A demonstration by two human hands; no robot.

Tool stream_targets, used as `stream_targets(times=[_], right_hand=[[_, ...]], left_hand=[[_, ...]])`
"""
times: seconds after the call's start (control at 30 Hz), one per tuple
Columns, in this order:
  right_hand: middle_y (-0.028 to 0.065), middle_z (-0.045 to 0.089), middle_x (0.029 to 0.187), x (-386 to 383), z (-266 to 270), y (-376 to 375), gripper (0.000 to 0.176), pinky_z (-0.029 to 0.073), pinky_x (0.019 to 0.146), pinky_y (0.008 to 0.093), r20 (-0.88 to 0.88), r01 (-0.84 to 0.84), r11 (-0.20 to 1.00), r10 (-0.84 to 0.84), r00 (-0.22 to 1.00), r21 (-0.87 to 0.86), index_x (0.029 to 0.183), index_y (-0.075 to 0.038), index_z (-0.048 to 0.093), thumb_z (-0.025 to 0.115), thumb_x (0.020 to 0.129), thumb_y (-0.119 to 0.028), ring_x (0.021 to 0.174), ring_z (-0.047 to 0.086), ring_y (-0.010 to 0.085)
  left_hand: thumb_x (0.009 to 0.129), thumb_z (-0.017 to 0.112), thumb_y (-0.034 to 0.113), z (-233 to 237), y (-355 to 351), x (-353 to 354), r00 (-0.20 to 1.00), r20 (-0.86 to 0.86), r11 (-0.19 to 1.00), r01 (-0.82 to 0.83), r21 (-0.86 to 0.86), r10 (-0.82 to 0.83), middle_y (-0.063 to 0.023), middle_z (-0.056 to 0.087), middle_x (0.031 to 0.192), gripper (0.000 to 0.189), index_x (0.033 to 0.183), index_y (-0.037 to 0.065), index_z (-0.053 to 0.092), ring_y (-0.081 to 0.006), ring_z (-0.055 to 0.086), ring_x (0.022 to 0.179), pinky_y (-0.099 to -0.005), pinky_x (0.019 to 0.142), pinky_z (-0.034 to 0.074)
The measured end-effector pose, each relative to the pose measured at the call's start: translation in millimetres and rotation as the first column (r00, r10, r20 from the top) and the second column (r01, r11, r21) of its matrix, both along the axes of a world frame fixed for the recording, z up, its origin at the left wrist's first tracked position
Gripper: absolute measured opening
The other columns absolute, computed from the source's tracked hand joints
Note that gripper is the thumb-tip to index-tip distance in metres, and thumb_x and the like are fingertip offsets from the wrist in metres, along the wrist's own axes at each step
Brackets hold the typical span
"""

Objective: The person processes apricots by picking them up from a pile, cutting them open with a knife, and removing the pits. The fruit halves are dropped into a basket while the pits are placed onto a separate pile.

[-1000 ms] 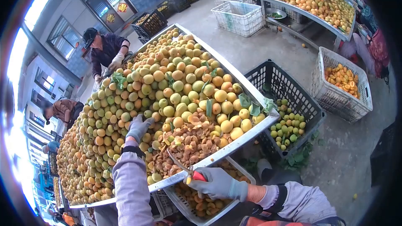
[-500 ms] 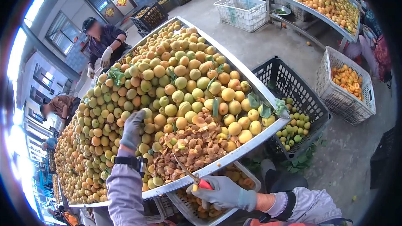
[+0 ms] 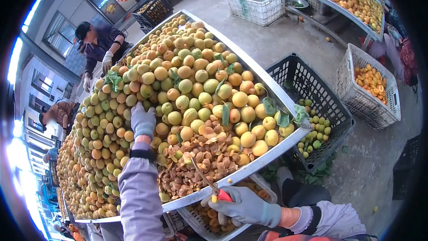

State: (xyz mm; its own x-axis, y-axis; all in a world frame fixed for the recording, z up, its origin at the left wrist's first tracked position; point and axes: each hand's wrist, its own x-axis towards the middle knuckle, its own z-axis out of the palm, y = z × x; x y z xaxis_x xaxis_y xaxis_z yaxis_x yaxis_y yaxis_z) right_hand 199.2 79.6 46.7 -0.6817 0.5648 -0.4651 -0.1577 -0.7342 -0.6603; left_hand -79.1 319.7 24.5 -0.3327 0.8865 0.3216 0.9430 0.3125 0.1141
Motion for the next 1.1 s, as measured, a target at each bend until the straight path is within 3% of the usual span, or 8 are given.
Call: stream_targets(times=[0.17, 0.3, 0.4, 0.63, 0.77, 0.9, 0.97, 1.1], right_hand=[[-0.0007, 0.060, 0.064, 5, 8, -2, 0.034, 0.032, 0.039, 0.0172, 0.036, 0.002, 0.999, -0.004, 0.999, 0.043, 0.111, -0.007, 0.060, 0.058, 0.090, -0.034, 0.042, 0.044, 0.0031], [-0.0006, 0.060, 0.064, 7, 8, -6, 0.035, 0.033, 0.040, 0.0170, 0.015, 0.022, 0.999, -0.022, 1.000, 0.039, 0.112, -0.007, 0.060, 0.058, 0.090, -0.034, 0.042, 0.044, 0.0033], [-0.0007, 0.060, 0.064, 2, 7, -8, 0.035, 0.033, 0.040, 0.0172, 0.013, -0.024, 1.000, 0.024, 1.000, 0.014, 0.112, -0.006, 0.059, 0.058, 0.090, -0.034, 0.043, 0.045, 0.0033], [-0.0013, 0.060, 0.064, -4, 5, -6, 0.034, 0.033, 0.040, 0.0168, 0.040, -0.019, 0.999, 0.017, 0.999, 0.036, 0.112, -0.007, 0.059, 0.056, 0.091, -0.033, 0.043, 0.044, 0.0028], [-0.0018, 0.059, 0.063, -2, 4, -8, 0.034, 0.033, 0.040, 0.0169, 0.053, -0.025, 0.998, 0.022, 0.998, 0.055, 0.112, -0.006, 0.060, 0.055, 0.092, -0.034, 0.044, 0.044, 0.0028], [-0.0019, 0.058, 0.063, 0, 4, -8, 0.034, 0.033, 0.040, 0.0169, 0.023, -0.021, 1.000, 0.021, 1.000, 0.011, 0.112, -0.007, 0.060, 0.055, 0.092, -0.034, 0.044, 0.044, 0.0029], [-0.0014, 0.059, 0.064, -3, 4, -9, 0.034, 0.033, 0.040, 0.0170, 0.013, -0.035, 0.999, 0.035, 0.999, 0.013, 0.112, -0.007, 0.060, 0.055, 0.092, -0.034, 0.044, 0.044, 0.0030], [-0.0007, 0.059, 0.065, -5, 2, -11, 0.034, 0.033, 0.039, 0.0174, 0.020, -0.040, 0.999, 0.039, 0.999, 0.028, 0.111, -0.007, 0.060, 0.056, 0.092, -0.034, 0.043, 0.044, 0.0035]], left_hand=[[0.078, 0.065, 0.031, 14, 9, 12, 0.987, 0.082, 0.981, -0.127, -0.146, 0.140, -0.0178, 0.043, 0.129, 0.052, 0.119, 0.007, 0.045, -0.0352, 0.055, 0.107, -0.0419, 0.087, 0.047], [0.075, 0.069, 0.023, 2, 0, 2, 0.984, 0.178, 1.000, 0.025, -0.014, -0.022, -0.0182, 0.046, 0.124, 0.049, 0.114, 0.007, 0.045, -0.0363, 0.055, 0.106, -0.0424, 0.087, 0.046], [0.076, 0.068, 0.018, -21, 6, -12, 0.862, 0.467, 0.977, 0.133, 0.165, -0.196, -0.0216, 0.050, 0.117, 0.048, 0.116, 0.005, 0.046, -0.0375, 0.053, 0.107, -0.0396, 0.092, 0.043], [0.074, 0.068, 0.019, -13, 7, -4, 0.955, 0.281, 0.989, 0.054, 0.136, -0.091, -0.0245, 0.051, 0.119, 0.051, 0.117, -0.001, 0.049, -0.0388, 0.053, 0.108, -0.0407, 0.093, 0.043], [0.076, 0.069, 0.015, -13, -7, -42, 0.715, 0.618, 0.936, 0.158, 0.314, -0.328, -0.0103, 0.062, 0.092, 0.040, 0.110, 0.002, 0.055, -0.0227, 0.061, 0.085, -0.0329, 0.072, 0.051], [0.084, 0.064, 0.015, 56, -44, -53, 0.476, 0.875, 0.996, 0.041, 0.080, -0.090, -0.0027, 0.061, 0.090, 0.024, 0.105, 0.007, 0.056, -0.0091, 0.056, 0.065, -0.0238, 0.047, 0.046], [0.084, 0.064, 0.021, 44, -35, -79, 0.580, 0.814, 0.986, 0.110, -0.128, 0.041, -0.0038, 0.061, 0.089, 0.030, 0.109, 0.008, 0.055, -0.0133, 0.058, 0.069, -0.0283, 0.050, 0.050], [0.082, 0.066, 0.023, 38, -26, -68, 0.789, 0.615, 0.975, 0.147, -0.168, -0.013, -0.0073, 0.061, 0.090, 0.043, 0.120, 0.011, 0.052, -0.0194, 0.061, 0.078, -0.0324, 0.057, 0.054]])
